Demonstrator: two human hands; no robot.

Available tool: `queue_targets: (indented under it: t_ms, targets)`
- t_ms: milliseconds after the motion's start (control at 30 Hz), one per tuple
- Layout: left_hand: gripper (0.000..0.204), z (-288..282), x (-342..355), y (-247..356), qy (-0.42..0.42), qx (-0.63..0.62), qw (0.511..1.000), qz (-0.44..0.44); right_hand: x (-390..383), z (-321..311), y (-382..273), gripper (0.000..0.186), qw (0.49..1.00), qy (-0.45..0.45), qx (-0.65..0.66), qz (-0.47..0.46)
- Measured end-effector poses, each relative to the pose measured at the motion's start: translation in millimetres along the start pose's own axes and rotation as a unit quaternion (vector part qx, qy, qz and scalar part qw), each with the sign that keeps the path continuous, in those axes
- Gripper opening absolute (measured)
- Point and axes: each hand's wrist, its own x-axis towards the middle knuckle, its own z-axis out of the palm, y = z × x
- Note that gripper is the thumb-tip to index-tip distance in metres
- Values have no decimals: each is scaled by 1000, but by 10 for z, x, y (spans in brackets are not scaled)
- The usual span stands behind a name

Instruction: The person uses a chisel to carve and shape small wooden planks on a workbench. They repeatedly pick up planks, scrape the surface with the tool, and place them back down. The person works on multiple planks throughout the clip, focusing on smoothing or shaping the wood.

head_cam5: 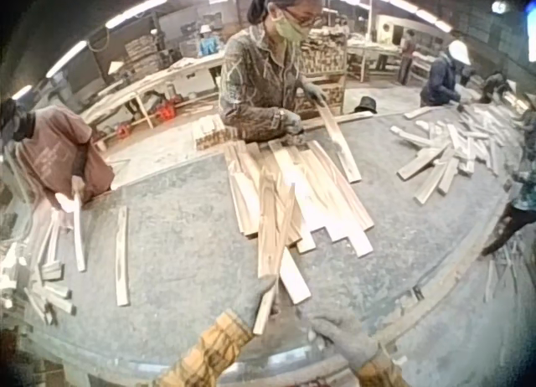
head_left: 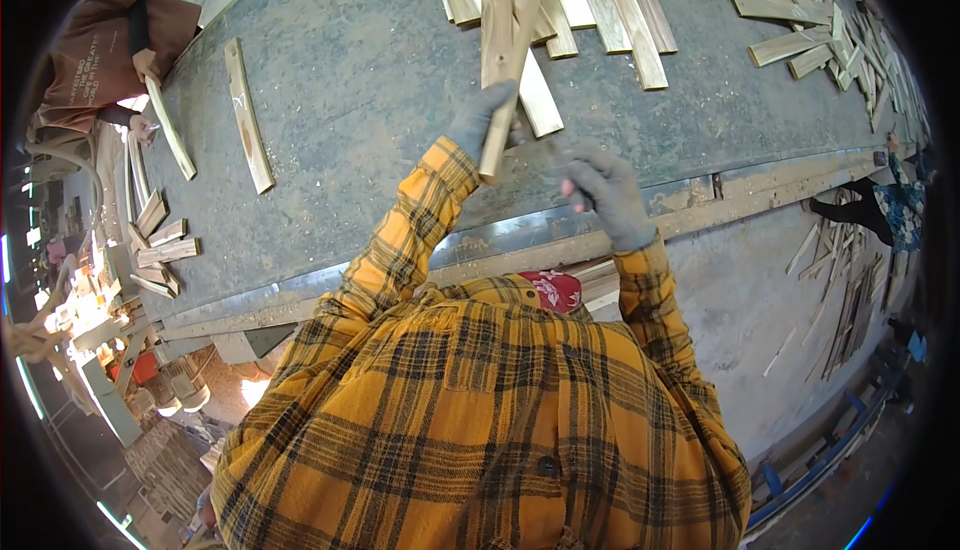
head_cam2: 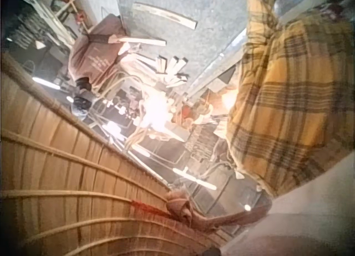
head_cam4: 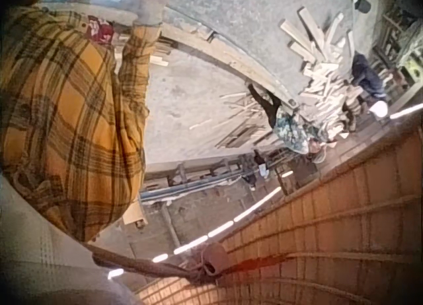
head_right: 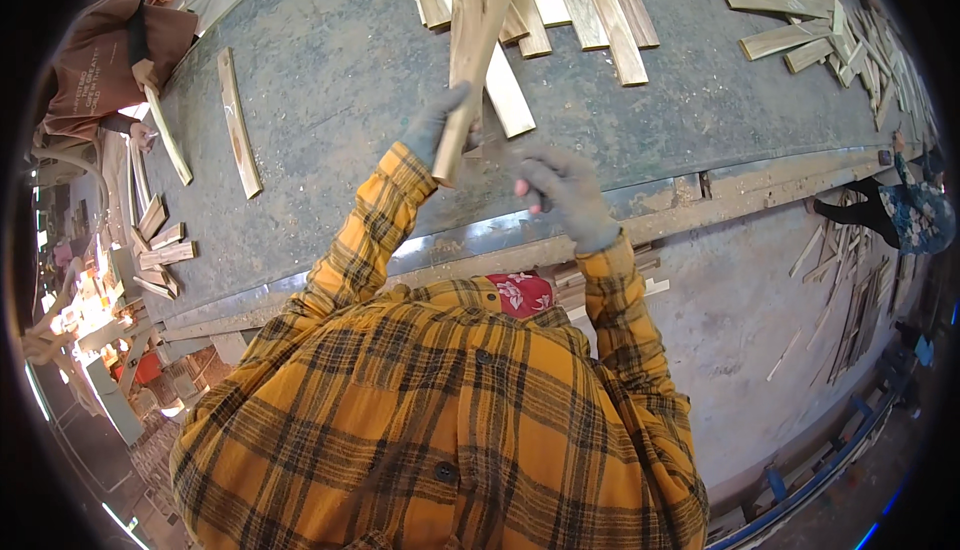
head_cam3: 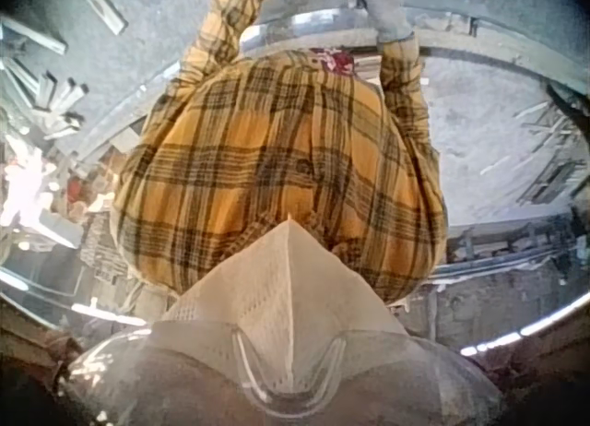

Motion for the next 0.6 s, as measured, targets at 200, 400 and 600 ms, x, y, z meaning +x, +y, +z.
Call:
queue_targets:
  t_ms: [200,400,600]
  targets:
    - [36,-139,108,-137,-36,-41,997,-56,10,-8,99,21,990,138,-26,16]
    - [31,-163,133,-250,-64,31,997,-18,129,150,333,24,973,222,-63,22]
    - [31,62,-86,-231,-60,17,998,11,258,129,241,16,970,237,-58,-18]
